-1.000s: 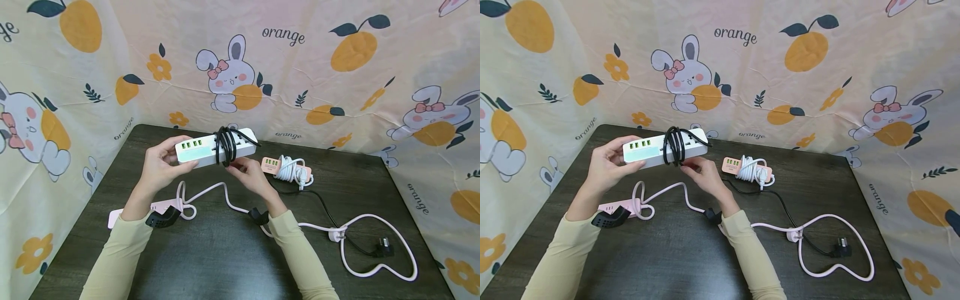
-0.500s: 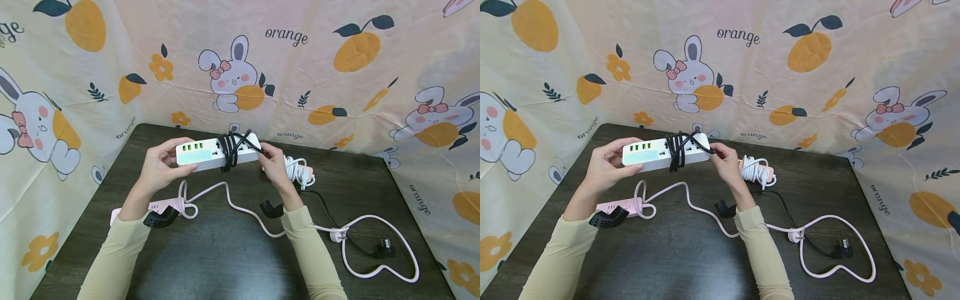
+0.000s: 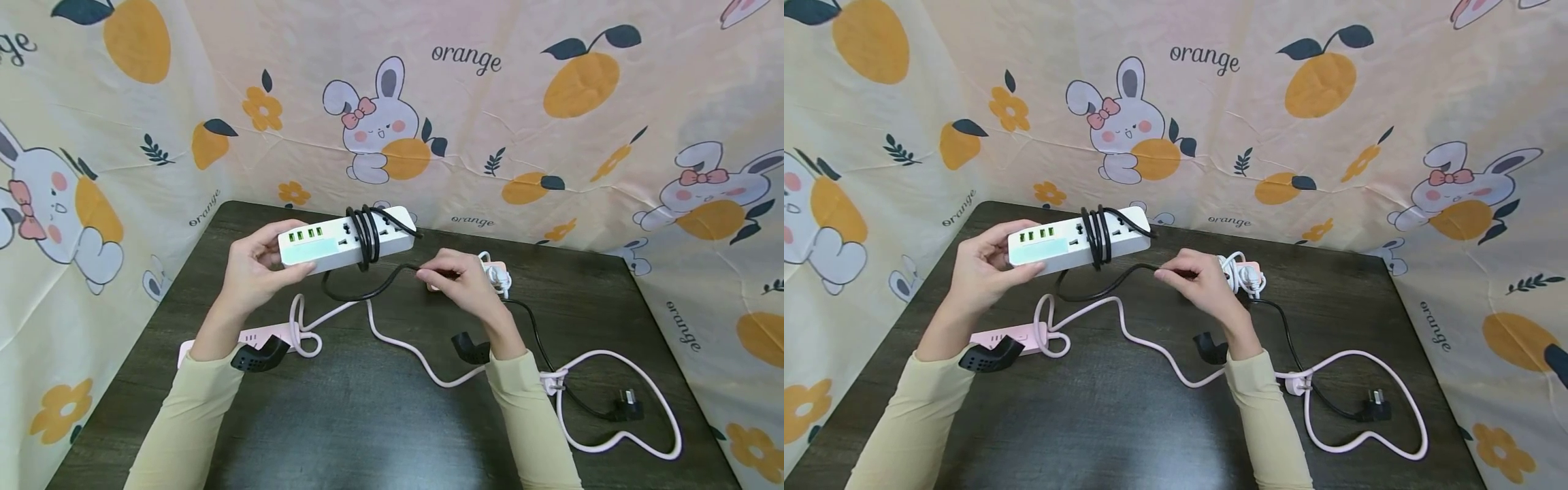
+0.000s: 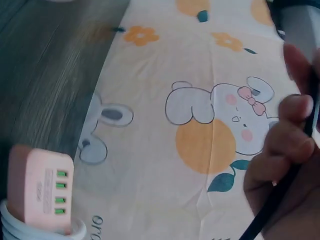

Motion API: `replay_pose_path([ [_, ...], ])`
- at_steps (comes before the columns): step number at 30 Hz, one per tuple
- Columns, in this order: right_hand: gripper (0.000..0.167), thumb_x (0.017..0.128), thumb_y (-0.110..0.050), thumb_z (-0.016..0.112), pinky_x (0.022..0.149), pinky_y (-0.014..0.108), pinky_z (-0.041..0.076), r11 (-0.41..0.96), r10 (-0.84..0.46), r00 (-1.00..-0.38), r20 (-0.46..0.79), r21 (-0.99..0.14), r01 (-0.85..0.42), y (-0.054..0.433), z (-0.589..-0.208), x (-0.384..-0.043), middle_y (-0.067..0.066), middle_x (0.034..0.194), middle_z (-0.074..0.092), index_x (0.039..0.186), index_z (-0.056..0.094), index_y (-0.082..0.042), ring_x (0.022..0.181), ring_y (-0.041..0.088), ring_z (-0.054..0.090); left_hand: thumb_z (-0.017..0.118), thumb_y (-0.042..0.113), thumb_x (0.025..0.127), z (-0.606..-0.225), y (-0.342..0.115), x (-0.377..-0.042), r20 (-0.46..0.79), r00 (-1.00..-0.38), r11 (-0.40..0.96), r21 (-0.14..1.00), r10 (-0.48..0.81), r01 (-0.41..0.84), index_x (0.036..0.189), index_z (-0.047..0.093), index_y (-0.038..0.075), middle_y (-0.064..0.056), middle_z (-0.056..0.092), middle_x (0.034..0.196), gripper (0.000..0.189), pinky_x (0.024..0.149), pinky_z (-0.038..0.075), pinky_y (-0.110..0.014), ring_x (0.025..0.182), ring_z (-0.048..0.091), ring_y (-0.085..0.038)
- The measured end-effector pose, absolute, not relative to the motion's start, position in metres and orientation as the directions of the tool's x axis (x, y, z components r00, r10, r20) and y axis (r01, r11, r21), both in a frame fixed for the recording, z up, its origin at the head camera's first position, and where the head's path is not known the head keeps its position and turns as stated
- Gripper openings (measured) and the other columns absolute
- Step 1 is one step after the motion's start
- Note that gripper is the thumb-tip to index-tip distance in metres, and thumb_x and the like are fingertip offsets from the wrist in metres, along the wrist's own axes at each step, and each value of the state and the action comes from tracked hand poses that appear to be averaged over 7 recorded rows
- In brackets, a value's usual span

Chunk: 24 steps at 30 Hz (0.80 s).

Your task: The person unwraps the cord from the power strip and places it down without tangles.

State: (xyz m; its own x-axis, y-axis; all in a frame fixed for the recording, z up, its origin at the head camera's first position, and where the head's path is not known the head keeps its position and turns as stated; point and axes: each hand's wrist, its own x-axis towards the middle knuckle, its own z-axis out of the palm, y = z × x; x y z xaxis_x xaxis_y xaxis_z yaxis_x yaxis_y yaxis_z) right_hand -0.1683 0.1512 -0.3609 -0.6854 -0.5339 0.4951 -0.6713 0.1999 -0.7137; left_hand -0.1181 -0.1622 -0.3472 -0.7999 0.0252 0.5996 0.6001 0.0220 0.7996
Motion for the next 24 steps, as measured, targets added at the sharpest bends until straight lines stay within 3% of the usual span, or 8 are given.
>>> replay_pose_path([
  [6,0.009,0.083,-0.019,0.071,0.051,0.027,0.039,0.597,-0.538,-0.766,0.352,-0.482,-0.641,0.144,-0.359,-0.17,-0.005,0.065,0.056,0.079,0.076,-0.012,0.055,0.009,0.048,0.064,-0.029,0.061,-0.345,-0.163,-0.114,0.606,-0.795,-0.032,0.795,0.024,0.606,0.109,0.054,-0.021,-0.001,0.066,0.095,0.05,0.065,0.054,-0.018,0.079,0.063,-0.01],
  [9,0.013,0.084,-0.022,0.071,0.051,0.03,0.04,0.707,-0.446,-0.809,0.384,-0.403,-0.581,0.14,-0.357,-0.173,-0.002,0.067,0.061,0.077,0.076,-0.011,0.056,0.013,0.052,0.064,-0.029,0.061,-0.345,-0.164,-0.112,0.6,-0.798,-0.039,0.8,0.053,0.599,0.109,0.054,-0.021,-0.002,0.066,0.095,0.05,0.065,0.054,-0.018,0.078,0.063,-0.01],
  [12,0.015,0.084,-0.019,0.07,0.046,0.031,0.036,0.747,-0.31,-0.817,0.487,-0.407,-0.526,0.139,-0.354,-0.177,0.002,0.066,0.063,0.075,0.076,-0.008,0.051,0.013,0.049,0.065,-0.027,0.062,-0.346,-0.165,-0.111,0.6,-0.796,-0.021,0.8,0.086,0.6,0.109,0.055,-0.02,-0.001,0.066,0.096,0.049,0.064,0.053,-0.017,0.078,0.063,-0.01],
  [15,0.018,0.085,-0.014,0.069,0.045,0.027,0.033,0.703,-0.165,-0.789,0.591,-0.491,-0.515,0.141,-0.349,-0.183,0.008,0.062,0.064,0.072,0.074,-0.003,0.047,0.01,0.044,0.065,-0.027,0.061,-0.347,-0.166,-0.11,0.617,-0.776,-0.026,0.785,0.131,0.619,0.108,0.055,-0.021,-0.001,0.066,0.097,0.049,0.063,0.053,-0.017,0.078,0.063,-0.009],
  [19,0.022,0.087,-0.009,0.065,0.05,0.021,0.033,0.507,0.026,-0.76,0.65,-0.664,-0.55,0.152,-0.339,-0.185,0.014,0.064,0.063,0.07,0.071,0.004,0.05,0.006,0.043,0.065,-0.028,0.059,-0.35,-0.166,-0.11,0.627,-0.755,-0.032,0.773,0.193,0.634,0.108,0.054,-0.021,0.001,0.066,0.1,0.05,0.063,0.053,-0.018,0.078,0.063,-0.009],
  [24,0.024,0.089,-0.003,0.061,0.047,0.021,0.028,0.216,0.09,-0.749,0.656,-0.747,-0.628,0.172,-0.324,-0.172,0.003,0.062,0.06,0.072,0.066,0.012,0.048,0.007,0.034,0.066,-0.027,0.061,-0.353,-0.166,-0.109,0.596,-0.776,0.002,0.793,0.205,0.609,0.109,0.056,-0.018,0.002,0.065,0.1,0.05,0.058,0.054,-0.019,0.074,0.065,-0.009],
])
